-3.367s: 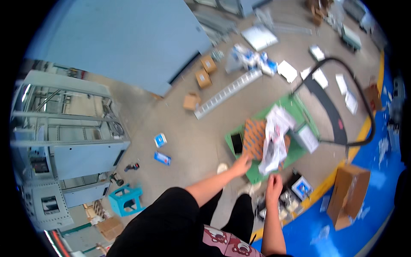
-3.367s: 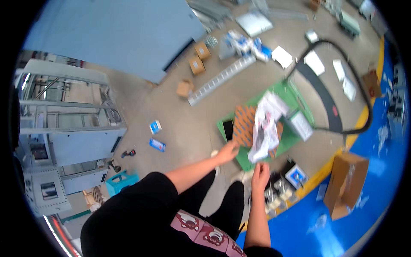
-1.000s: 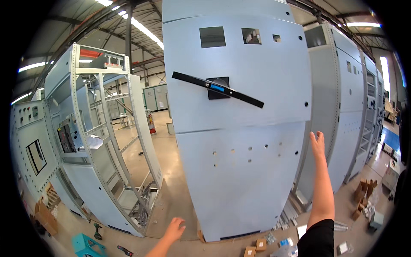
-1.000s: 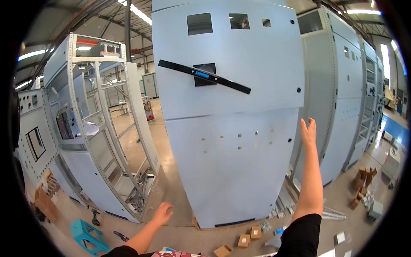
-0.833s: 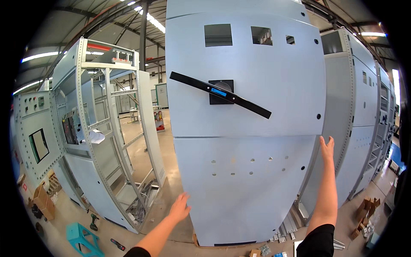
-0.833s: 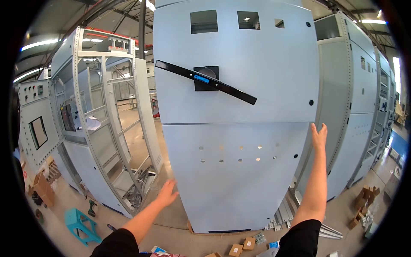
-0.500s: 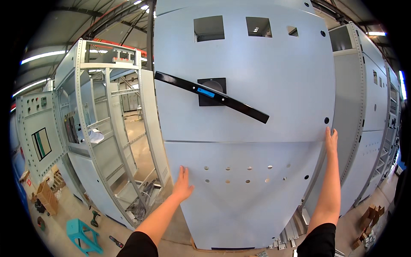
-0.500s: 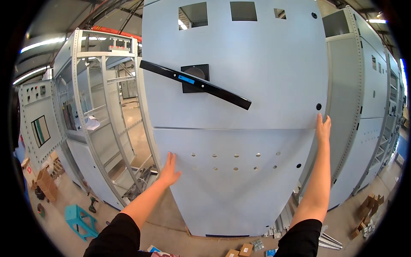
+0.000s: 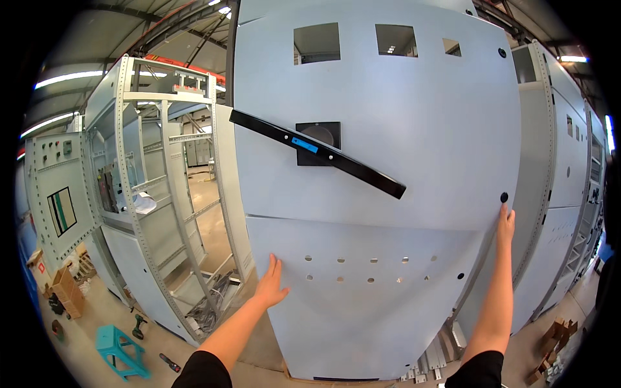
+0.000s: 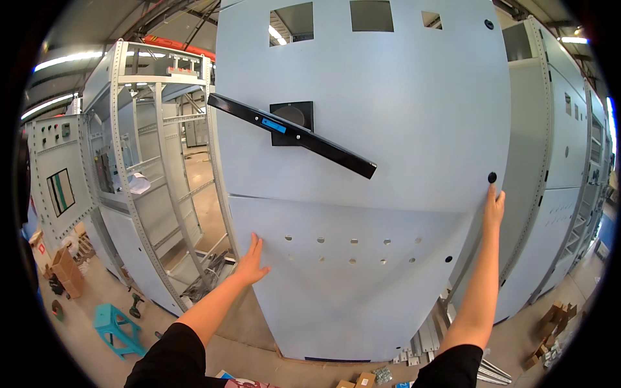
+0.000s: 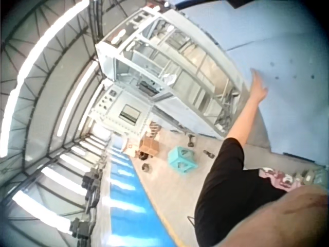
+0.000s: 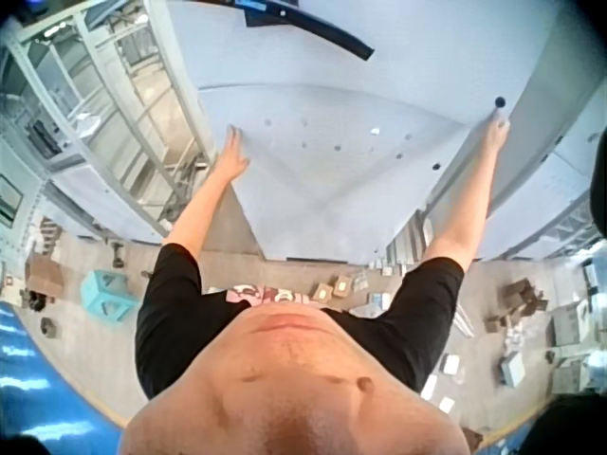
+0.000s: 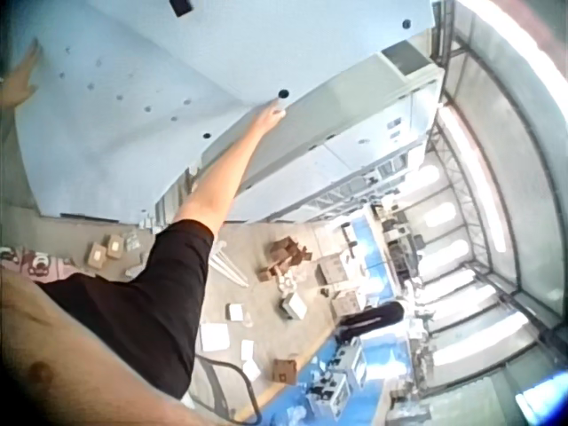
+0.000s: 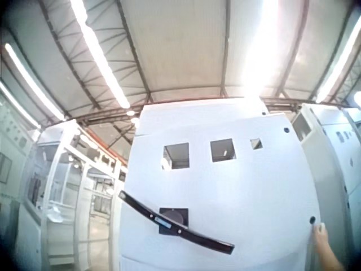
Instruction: The person uses a cordless drill to fasten components inside an electrical cabinet, then moves to the floor to unpack boxes and handle small electrical parts and plastic bags.
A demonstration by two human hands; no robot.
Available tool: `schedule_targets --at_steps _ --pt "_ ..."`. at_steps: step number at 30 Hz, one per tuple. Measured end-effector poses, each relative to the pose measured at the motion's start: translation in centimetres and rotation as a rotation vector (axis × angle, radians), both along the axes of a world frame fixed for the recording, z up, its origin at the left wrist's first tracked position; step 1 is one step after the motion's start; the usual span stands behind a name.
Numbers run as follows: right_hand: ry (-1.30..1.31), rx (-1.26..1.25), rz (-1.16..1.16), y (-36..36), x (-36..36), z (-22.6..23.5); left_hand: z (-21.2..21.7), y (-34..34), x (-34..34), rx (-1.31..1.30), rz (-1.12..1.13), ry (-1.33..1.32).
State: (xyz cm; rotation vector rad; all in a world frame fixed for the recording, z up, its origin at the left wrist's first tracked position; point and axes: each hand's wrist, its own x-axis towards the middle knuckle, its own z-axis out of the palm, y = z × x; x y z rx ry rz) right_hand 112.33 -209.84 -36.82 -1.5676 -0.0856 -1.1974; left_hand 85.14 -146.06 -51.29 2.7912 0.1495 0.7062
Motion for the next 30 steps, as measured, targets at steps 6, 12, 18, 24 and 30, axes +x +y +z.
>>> schedule_targets --at_steps 6,12,18,24,30 --pt "-0.050 -0.059 -0.127 -1.9 -7.0 -0.4 -0.3 0.8 0.2 -0.078 -0.079 -0.017" --pt "-0.135 -0.051 -0.266 -1.4 -16.3 -0.5 -5.0 3.9 0.2 -0.214 -0.204 -0.126" --pt "-0.009 -0.083 -0.353 0.7 -30.9 -0.4 -5.7 2.1 -8.1 -0.309 -0.397 -0.048" --pt "-0.091 -0.082 -0.522 6.0 -42.6 -0.1 -7.4 5.0 -16.7 -0.372 -0.519 0.016" --pt "-0.066 -0.107 -0.647 10.3 -52.4 0.0 -10.4 6.1 -21.9 -0.455 -0.675 -0.014"
